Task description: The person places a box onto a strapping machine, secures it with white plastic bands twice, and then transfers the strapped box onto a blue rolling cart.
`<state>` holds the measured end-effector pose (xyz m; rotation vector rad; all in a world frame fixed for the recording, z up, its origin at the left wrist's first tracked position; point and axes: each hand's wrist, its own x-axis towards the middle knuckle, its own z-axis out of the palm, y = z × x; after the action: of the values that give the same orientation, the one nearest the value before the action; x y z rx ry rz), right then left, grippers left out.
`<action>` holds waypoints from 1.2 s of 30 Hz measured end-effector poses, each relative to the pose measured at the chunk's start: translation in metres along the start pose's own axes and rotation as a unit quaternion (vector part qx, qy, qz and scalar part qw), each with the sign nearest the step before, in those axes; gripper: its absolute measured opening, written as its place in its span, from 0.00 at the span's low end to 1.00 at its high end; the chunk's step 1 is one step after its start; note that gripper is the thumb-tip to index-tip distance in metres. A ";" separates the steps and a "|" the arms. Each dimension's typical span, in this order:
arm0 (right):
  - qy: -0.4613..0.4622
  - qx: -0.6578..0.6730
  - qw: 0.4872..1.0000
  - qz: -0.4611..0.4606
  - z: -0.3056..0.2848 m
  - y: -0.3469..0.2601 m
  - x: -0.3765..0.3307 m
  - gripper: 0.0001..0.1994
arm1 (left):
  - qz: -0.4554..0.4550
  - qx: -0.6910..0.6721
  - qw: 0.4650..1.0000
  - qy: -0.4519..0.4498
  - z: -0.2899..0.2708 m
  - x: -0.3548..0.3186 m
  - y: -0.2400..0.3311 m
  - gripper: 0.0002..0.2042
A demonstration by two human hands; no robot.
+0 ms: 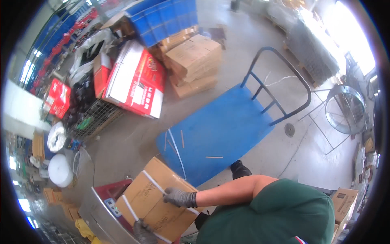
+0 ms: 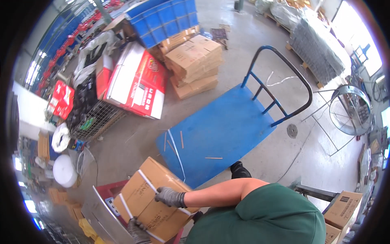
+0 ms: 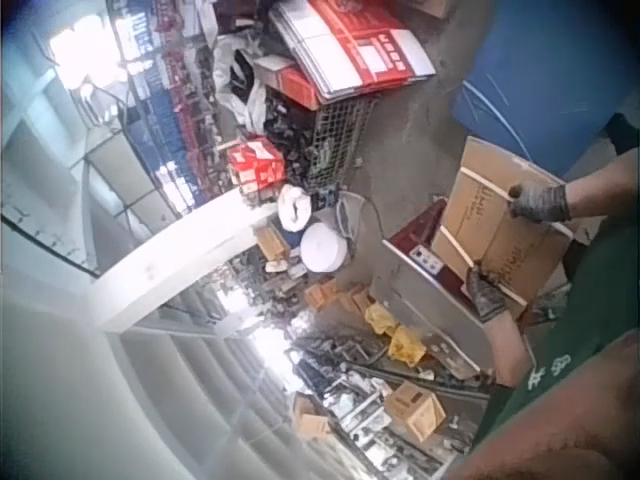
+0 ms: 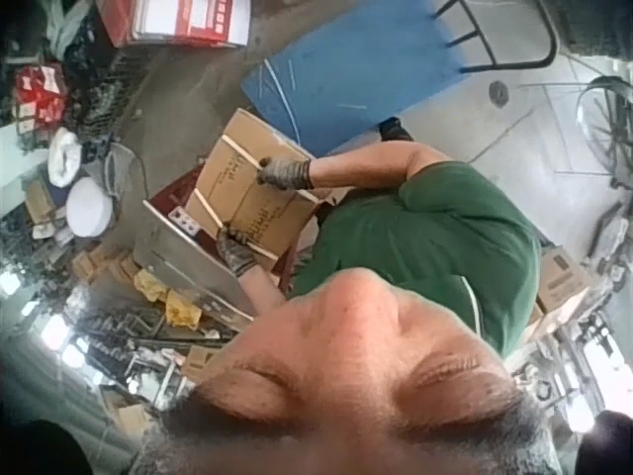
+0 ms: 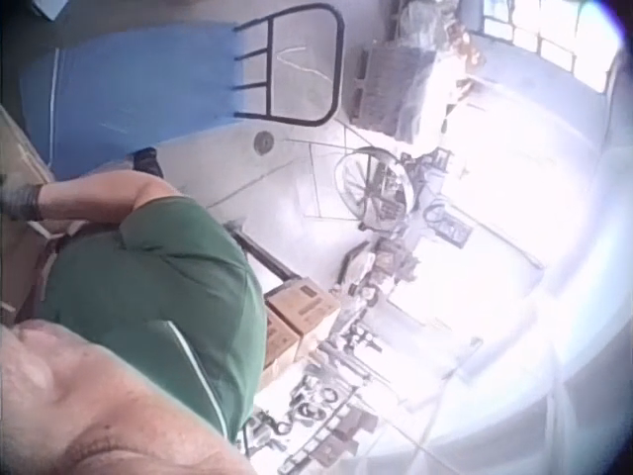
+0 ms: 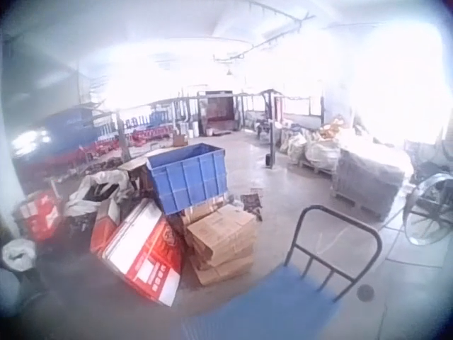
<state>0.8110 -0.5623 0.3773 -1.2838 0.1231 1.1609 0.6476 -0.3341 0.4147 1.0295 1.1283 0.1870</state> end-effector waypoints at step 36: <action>0.725 -0.561 0.393 -0.071 -0.774 -0.016 -0.362 0.28 | -0.121 0.426 0.770 -0.459 0.759 0.116 -0.441 0.13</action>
<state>1.0435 -1.3841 0.3455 -3.1431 0.5363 -0.7356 1.1612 -0.9506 0.0413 1.4879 0.3607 -1.0510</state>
